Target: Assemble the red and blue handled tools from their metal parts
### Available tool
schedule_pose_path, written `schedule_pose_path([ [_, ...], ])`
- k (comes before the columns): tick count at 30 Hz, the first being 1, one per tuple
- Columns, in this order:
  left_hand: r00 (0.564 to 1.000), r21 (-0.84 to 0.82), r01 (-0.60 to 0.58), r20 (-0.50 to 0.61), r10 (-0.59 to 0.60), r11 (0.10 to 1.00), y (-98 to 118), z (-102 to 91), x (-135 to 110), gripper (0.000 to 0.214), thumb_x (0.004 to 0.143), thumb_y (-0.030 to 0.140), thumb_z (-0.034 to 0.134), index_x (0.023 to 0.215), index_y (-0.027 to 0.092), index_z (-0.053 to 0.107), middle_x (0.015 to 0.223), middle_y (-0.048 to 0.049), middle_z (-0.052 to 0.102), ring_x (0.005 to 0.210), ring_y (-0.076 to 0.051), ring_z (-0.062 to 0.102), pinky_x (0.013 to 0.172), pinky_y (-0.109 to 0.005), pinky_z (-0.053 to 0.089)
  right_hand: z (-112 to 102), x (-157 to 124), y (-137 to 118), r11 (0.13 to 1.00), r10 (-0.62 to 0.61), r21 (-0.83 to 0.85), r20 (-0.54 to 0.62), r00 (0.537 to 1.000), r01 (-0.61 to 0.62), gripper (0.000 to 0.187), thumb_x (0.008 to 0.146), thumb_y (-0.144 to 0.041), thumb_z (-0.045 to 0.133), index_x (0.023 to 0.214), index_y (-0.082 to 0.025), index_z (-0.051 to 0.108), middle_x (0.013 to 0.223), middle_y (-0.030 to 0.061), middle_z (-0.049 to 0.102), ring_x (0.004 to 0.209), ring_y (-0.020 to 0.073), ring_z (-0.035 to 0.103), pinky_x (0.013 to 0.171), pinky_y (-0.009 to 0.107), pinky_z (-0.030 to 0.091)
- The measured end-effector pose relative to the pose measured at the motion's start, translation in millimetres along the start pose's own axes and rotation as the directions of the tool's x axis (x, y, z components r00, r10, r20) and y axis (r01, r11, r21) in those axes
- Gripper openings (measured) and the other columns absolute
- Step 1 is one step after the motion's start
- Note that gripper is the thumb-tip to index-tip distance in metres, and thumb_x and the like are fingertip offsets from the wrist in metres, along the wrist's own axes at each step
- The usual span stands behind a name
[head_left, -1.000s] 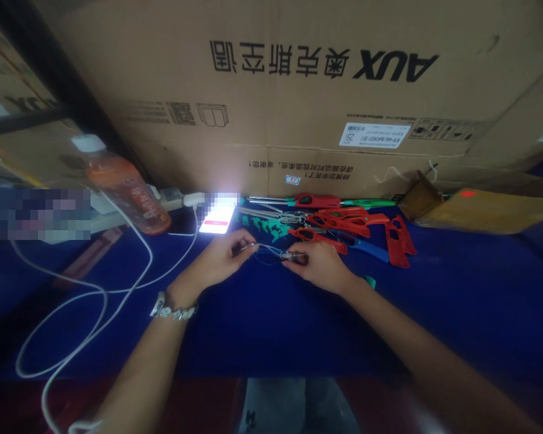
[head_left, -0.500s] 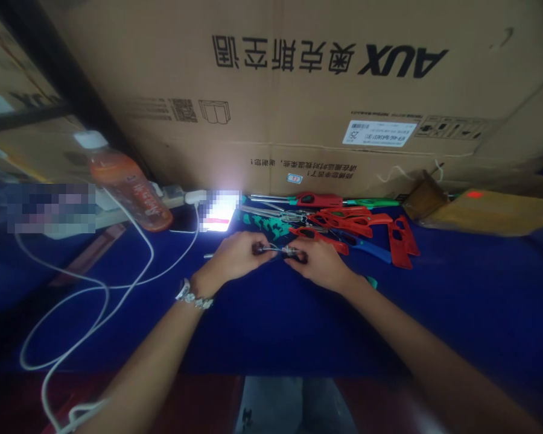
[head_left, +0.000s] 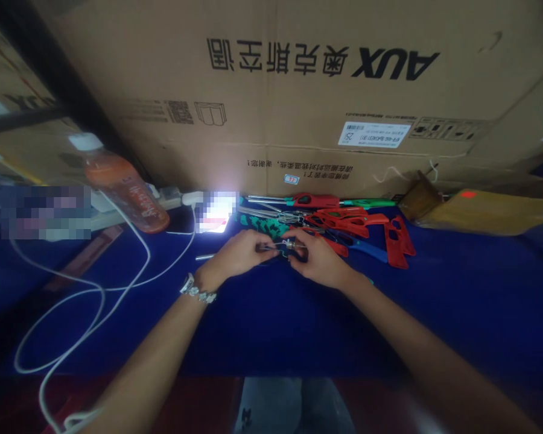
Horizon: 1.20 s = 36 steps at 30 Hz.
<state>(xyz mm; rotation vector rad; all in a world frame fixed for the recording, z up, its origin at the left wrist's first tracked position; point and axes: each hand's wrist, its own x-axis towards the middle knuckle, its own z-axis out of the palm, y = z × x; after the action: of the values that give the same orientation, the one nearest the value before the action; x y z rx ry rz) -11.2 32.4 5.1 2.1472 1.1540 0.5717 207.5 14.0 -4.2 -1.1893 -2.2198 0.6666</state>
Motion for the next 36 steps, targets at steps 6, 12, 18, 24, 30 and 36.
schedule_pose_path([
  [6,0.997,-0.017,0.048,-0.066,-0.049,0.999,-4,-1.7,-7,0.017,0.084,0.035,0.067,0.083,0.021,0.077,0.061,0.0025,0.064,0.055,-0.012,0.052,0.053,-0.024,0.036,-8,-2,-15,0.963,0.035,-0.267,0.019,0.999,-0.028,0.013,0.08,-0.022,0.063,0.093,-0.02,0.063,0.075,0.0003,0.06,0.063,0.014,0.052,0.057,0.026,0.031],
  [12,0.997,-0.047,0.025,-0.067,-0.029,0.999,-3,-4.4,-12,0.018,0.083,0.037,0.069,0.085,0.021,0.075,0.061,0.003,0.062,0.053,-0.012,0.049,0.052,-0.025,0.035,-8,3,-12,0.963,0.035,-0.268,0.058,0.998,-0.018,0.011,0.083,-0.028,0.068,0.079,-0.021,0.062,0.07,-0.0021,0.059,0.063,0.0125,0.052,0.056,0.025,0.028],
  [18,0.993,0.049,0.095,-0.08,-0.091,0.994,-3,-4.8,-12,0.015,0.081,0.035,0.07,0.084,0.022,0.077,0.056,0.0038,0.059,0.05,-0.011,0.046,0.049,-0.024,0.031,-9,13,-11,0.96,0.066,-0.276,0.065,0.996,-0.046,0.013,0.082,-0.024,0.07,0.072,-0.021,0.062,0.064,-0.0033,0.057,0.06,0.012,0.051,0.056,0.025,0.027],
  [24,0.987,0.07,0.133,-0.094,-0.126,0.989,-6,-6.5,-14,0.013,0.081,0.033,0.07,0.083,0.023,0.077,0.06,0.003,0.062,0.053,-0.012,0.049,0.052,-0.025,0.032,-3,17,-9,0.974,0.074,-0.219,0.065,0.995,-0.058,0.003,0.082,-0.023,0.068,0.08,-0.022,0.067,0.061,-0.0048,0.057,0.057,0.011,0.05,0.056,0.024,0.028],
  [30,0.98,0.094,0.148,-0.151,-0.133,0.985,-4,-7.4,-13,0.008,0.079,0.031,0.073,0.081,0.025,0.076,0.057,0.0044,0.058,0.053,-0.012,0.049,0.052,-0.025,0.031,-2,17,-8,0.976,0.066,-0.212,0.041,0.997,-0.056,0.012,0.088,-0.03,0.064,0.08,-0.021,0.069,0.06,-0.0041,0.058,0.054,0.0104,0.048,0.056,0.025,0.027],
  [36,0.975,0.149,0.133,-0.2,-0.102,0.98,-4,-5.7,-14,0.007,0.079,0.031,0.073,0.08,0.025,0.076,0.056,0.0049,0.059,0.05,-0.012,0.049,0.049,-0.024,0.03,-5,23,-8,0.968,0.064,-0.247,0.068,0.996,-0.045,0.006,0.086,-0.025,0.067,0.084,-0.022,0.072,0.063,-0.0028,0.062,0.058,0.012,0.054,0.059,0.025,0.032],
])
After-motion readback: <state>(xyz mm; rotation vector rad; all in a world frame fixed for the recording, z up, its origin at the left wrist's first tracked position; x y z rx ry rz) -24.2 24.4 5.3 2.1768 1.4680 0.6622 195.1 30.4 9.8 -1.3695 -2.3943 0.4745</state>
